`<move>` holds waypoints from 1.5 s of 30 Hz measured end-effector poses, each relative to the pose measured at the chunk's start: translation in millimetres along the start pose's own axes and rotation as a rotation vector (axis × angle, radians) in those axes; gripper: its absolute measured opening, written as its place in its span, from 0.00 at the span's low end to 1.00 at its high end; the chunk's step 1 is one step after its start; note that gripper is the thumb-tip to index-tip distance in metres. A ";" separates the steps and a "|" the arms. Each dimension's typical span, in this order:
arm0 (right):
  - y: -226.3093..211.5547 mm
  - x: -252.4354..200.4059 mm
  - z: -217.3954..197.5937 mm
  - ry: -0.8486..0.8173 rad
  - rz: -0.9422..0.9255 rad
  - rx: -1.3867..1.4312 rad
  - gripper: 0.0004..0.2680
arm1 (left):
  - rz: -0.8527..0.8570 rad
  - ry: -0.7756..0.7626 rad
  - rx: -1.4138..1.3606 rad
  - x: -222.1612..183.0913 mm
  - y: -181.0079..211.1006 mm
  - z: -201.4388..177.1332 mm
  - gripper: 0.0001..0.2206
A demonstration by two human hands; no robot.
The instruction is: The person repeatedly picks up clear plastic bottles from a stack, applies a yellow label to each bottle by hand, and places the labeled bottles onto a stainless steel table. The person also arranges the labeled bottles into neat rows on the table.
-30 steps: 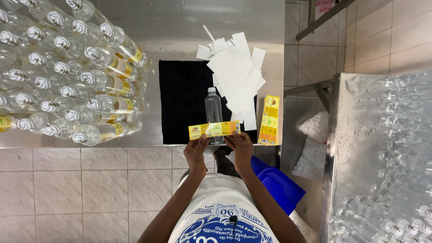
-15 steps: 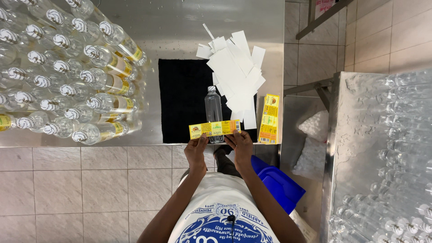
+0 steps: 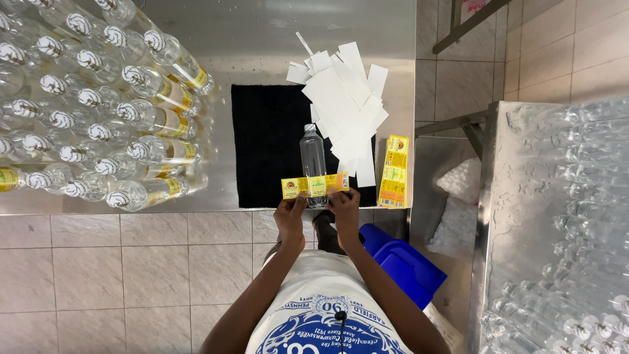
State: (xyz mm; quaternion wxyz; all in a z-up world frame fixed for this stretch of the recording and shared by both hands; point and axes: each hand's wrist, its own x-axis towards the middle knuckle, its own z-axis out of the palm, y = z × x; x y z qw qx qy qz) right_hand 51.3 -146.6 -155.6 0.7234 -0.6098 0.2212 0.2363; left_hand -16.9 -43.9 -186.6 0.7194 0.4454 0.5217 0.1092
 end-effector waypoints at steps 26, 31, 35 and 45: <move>-113.9 -86.8 61.0 -0.119 -0.410 -0.214 0.46 | 0.152 -0.405 0.068 -107.8 153.8 39.2 0.51; -85.0 -75.9 43.4 -0.165 -0.600 -0.213 0.52 | 0.144 -0.325 -0.134 -84.3 166.7 41.4 0.31; -81.8 -84.0 33.4 -0.186 -0.824 -0.219 0.52 | 0.236 -0.522 -0.390 -61.9 170.5 28.7 0.38; -99.0 -103.1 58.7 -0.448 -1.470 -1.040 0.23 | 0.398 -0.625 -0.531 -102.7 202.3 -8.6 0.27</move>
